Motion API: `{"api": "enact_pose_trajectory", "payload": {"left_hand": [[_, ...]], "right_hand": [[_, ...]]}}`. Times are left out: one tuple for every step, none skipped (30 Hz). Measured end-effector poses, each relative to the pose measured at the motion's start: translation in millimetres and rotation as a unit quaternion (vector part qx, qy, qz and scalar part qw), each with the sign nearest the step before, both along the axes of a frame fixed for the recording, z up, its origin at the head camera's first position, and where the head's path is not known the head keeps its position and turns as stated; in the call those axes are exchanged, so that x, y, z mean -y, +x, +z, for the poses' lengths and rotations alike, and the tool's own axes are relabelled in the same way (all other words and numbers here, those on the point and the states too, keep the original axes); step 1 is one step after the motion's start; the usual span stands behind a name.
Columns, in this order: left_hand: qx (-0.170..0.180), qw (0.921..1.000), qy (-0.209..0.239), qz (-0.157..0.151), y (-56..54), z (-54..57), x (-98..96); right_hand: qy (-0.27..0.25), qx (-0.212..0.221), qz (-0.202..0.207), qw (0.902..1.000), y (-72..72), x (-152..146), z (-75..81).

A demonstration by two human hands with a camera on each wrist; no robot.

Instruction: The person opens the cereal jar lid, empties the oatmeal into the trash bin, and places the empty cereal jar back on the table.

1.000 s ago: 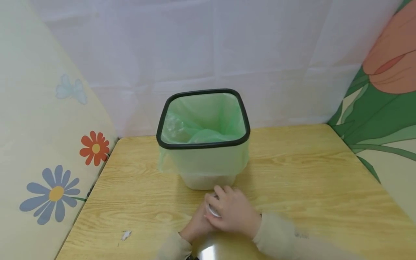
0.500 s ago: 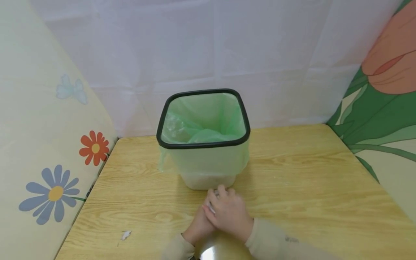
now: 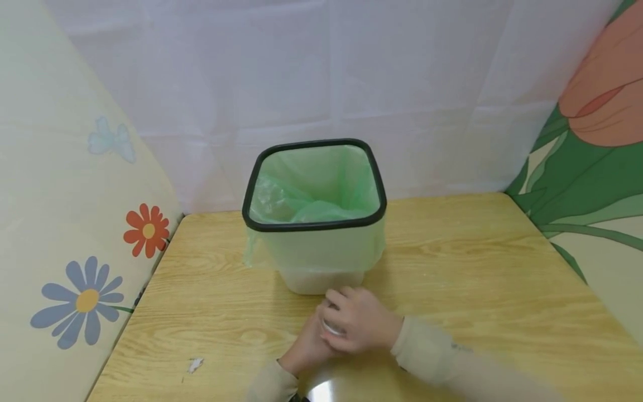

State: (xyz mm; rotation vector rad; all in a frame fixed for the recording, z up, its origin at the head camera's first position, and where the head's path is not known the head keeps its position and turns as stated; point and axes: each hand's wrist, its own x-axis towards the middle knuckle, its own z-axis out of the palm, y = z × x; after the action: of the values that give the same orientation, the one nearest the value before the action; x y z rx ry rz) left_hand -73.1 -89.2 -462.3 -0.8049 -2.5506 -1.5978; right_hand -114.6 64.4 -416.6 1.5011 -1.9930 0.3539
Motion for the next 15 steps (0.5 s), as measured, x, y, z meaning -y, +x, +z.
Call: {"api": "enact_pose_trajectory", "payload": {"left_hand": [[0.006,0.9999,0.009,-0.005,-0.2,-0.1,0.3],[0.011,0.9998,0.012,-0.008,-0.2,-0.2,0.7],[0.022,0.9995,0.017,-0.013,0.2,-0.1,1.4],[0.028,0.9993,0.021,-0.016,0.5,-0.4,2.0],[0.035,0.9989,0.024,-0.021,0.8,-0.8,2.5],[0.037,0.9986,0.026,-0.027,1.3,-1.0,3.2],[0.039,0.9984,0.025,-0.031,1.6,-1.6,3.7],[0.043,0.9981,0.027,-0.035,2.0,-2.0,4.1],[0.044,0.998,0.026,-0.037,2.1,-2.8,4.1],[0.045,0.9978,0.028,-0.039,2.2,-3.2,3.8],[0.045,0.9978,0.03,-0.039,2.2,-3.7,3.3],[0.041,0.9981,0.029,-0.035,2.5,-4.1,2.5],[0.035,0.9986,0.027,-0.029,2.6,-4.6,1.4],[0.032,0.9989,0.027,-0.02,3.4,-4.6,0.2],[0.009,0.9999,0.007,-0.01,4.5,-4.7,-1.2]], "right_hand": [[0.004,0.0,0.013,0.9999,-1.9,-1,0.4],[0.008,-0.001,0.024,0.9997,-3.6,-2,0.8],[0.014,0.001,0.036,0.9992,-5.3,-2,1.3],[0.021,0.003,0.046,0.9987,-6.7,-3,1.4],[0.028,0.006,0.055,0.998,-8.0,-4,1.8],[0.037,0.009,0.064,0.9973,-9.3,-5,2.2],[0.045,0.014,0.07,0.9964,-10.2,-6,2.9],[0.054,0.016,0.075,0.9956,-10.8,-7,3.8],[0.062,0.018,0.079,0.9948,-11.0,-7,4.9],[0.071,0.025,0.078,0.9942,-10.5,-8,6.1],[0.079,0.035,0.072,0.9936,-8.8,-9,7.6],[0.085,0.044,0.061,0.9936,-6.3,-9,9.2],[0.09,0.052,0.043,0.9937,-2.5,-9,10.8],[0.093,0.057,0.018,0.9939,2.4,-8,12.3],[0.092,0.066,-0.012,0.9935,8.2,-7,13.9]]}}
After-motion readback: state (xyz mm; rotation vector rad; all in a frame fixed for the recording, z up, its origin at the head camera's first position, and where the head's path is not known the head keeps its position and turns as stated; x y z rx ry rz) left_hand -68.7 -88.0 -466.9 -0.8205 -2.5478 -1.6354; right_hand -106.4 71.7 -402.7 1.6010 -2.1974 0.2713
